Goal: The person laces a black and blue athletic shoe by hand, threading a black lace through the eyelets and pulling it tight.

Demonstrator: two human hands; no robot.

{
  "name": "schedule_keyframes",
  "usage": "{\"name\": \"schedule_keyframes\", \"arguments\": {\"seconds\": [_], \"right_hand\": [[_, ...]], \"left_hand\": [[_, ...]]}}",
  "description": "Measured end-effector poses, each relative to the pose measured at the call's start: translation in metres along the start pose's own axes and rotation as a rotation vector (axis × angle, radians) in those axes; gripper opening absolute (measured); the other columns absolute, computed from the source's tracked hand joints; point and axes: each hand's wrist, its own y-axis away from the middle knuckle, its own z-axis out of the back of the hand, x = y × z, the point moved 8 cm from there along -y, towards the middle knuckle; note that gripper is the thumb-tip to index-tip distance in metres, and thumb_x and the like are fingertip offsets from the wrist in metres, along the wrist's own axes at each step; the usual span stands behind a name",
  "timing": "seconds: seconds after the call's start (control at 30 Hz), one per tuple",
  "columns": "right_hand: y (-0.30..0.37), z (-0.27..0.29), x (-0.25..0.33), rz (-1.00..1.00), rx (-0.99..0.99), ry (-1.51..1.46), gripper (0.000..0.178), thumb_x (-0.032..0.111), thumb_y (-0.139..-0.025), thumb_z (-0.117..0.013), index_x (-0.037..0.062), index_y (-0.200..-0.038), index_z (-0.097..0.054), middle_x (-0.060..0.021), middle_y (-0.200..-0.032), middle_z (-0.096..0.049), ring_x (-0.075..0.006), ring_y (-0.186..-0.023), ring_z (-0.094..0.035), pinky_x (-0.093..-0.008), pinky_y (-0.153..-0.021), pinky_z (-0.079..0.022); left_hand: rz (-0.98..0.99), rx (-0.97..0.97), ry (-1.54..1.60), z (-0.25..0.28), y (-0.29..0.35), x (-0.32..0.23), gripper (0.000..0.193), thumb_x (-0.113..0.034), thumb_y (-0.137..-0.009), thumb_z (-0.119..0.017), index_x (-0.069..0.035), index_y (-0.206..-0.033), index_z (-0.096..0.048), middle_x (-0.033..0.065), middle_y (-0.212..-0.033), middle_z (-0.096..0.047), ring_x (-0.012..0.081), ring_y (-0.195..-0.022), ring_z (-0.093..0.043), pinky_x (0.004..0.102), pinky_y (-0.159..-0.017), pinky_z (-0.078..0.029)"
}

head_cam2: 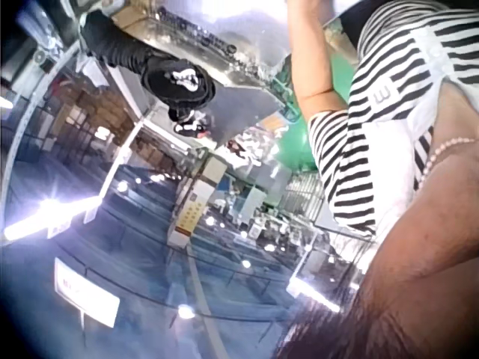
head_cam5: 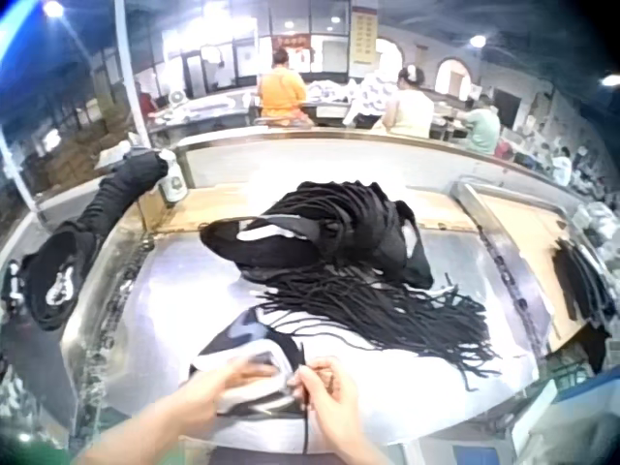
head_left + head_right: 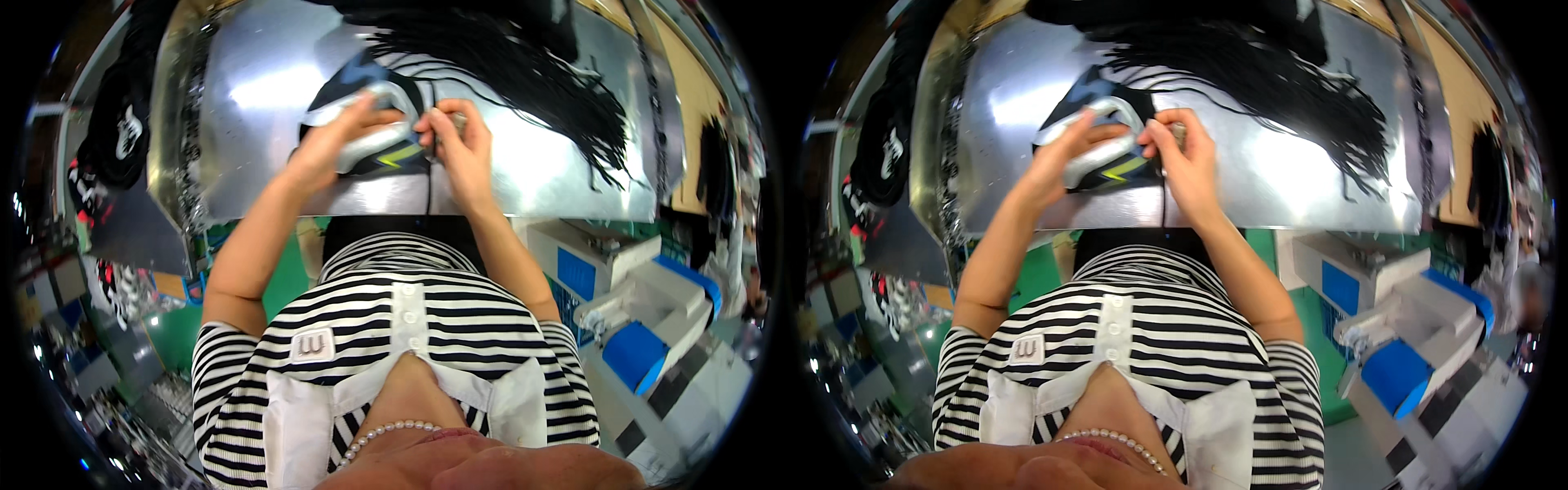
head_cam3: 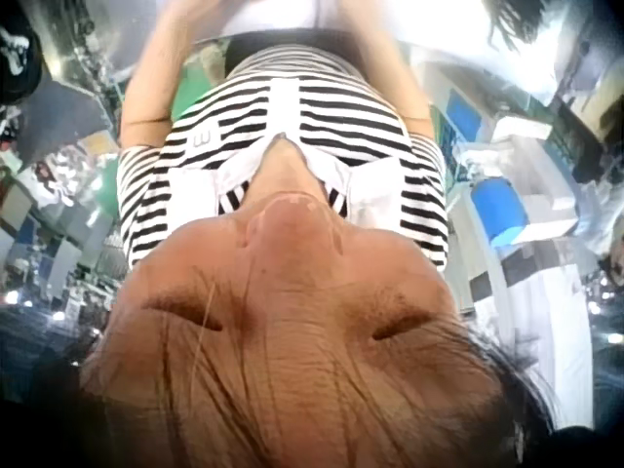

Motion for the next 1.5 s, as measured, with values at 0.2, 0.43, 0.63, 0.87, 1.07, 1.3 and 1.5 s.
{"name": "schedule_keyframes", "arguments": {"seconds": [0.2,0.43,0.63,0.87,1.07,1.3,1.5], "right_hand": [[0.004,0.047,-0.019,-0.041,-0.070,-0.052,0.010,0.015,-0.098,-0.058,0.0066,-0.103,-0.056,-0.0051,-0.084,-0.067,-0.0069,-0.067,-0.056,-0.0198,-0.053,-0.038],[0.124,0.161,-0.029,-0.241,-0.100,-0.046,0.014,0.017,-0.098,-0.058,0.0073,-0.108,-0.055,-0.0002,-0.071,-0.051,-0.0092,-0.055,-0.045,-0.0216,-0.047,-0.033],[0.256,0.292,-0.185,-0.389,-0.456,0.261,0.016,0.022,-0.099,-0.058,0.0110,-0.088,-0.053,-0.0072,-0.071,-0.065,-0.0067,-0.048,-0.046,-0.0210,-0.039,-0.032],[0.212,0.278,-0.295,-0.584,-0.263,0.855,0.015,0.021,-0.099,-0.058,0.0099,-0.089,-0.053,-0.0072,-0.072,-0.065,-0.0082,-0.049,-0.047,-0.0228,-0.041,-0.034],[0.150,0.257,-0.304,-0.537,-0.154,0.964,0.015,0.019,-0.099,-0.057,0.0091,-0.089,-0.053,-0.0072,-0.072,-0.064,-0.0094,-0.051,-0.048,-0.0243,-0.044,-0.035],[0.115,0.254,-0.316,-0.498,-0.136,0.989,0.014,0.018,-0.098,-0.056,0.0080,-0.089,-0.053,-0.0072,-0.072,-0.063,-0.0109,-0.053,-0.050,-0.0261,-0.046,-0.037],[0.096,0.250,-0.340,-0.576,-0.176,1.001,0.013,0.017,-0.098,-0.056,0.0071,-0.089,-0.053,-0.0071,-0.072,-0.063,-0.0121,-0.054,-0.051,-0.0277,-0.048,-0.039]], "left_hand": [[-0.004,-0.092,-0.539,0.038,-0.010,-0.014,0.079,-0.066,-0.100,-0.030,0.002,-0.125,-0.062,0.0185,-0.119,-0.066,0.0245,-0.115,-0.060,0.0341,-0.103,-0.041],[0.040,-0.239,-1.001,0.064,-0.010,-0.037,0.042,-0.045,-0.095,-0.060,-0.009,-0.112,-0.072,0.0126,-0.110,-0.071,0.0229,-0.101,-0.066,0.0337,-0.089,-0.048],[-0.285,-0.047,-1.184,0.017,-0.019,-0.072,0.064,-0.061,-0.100,-0.036,-0.010,-0.127,-0.063,0.0166,-0.120,-0.067,0.0333,-0.115,-0.061,0.0400,-0.101,-0.044],[-0.537,0.173,-1.496,-0.005,0.005,-0.062,0.042,-0.029,-0.078,-0.074,-0.008,-0.114,-0.067,0.0172,-0.102,-0.070,0.0328,-0.096,-0.067,0.0414,-0.080,-0.052],[-0.675,0.186,-1.277,0.002,-0.006,-0.060,0.034,-0.022,-0.079,-0.072,-0.007,-0.108,-0.062,0.0145,-0.082,-0.068,0.0351,-0.080,-0.067,0.0456,-0.069,-0.051],[-1.059,0.096,-1.660,-0.027,0.012,-0.059,0.030,-0.016,-0.081,-0.066,-0.008,-0.110,-0.063,0.0101,-0.094,-0.063,0.0294,-0.086,-0.065,0.0447,-0.071,-0.051],[-1.254,-0.506,-0.996,0.030,0.163,-0.030,0.022,-0.002,-0.078,-0.068,-0.004,-0.100,-0.064,0.0114,-0.095,-0.062,0.0300,-0.079,-0.059,0.0405,-0.069,-0.047]]}}
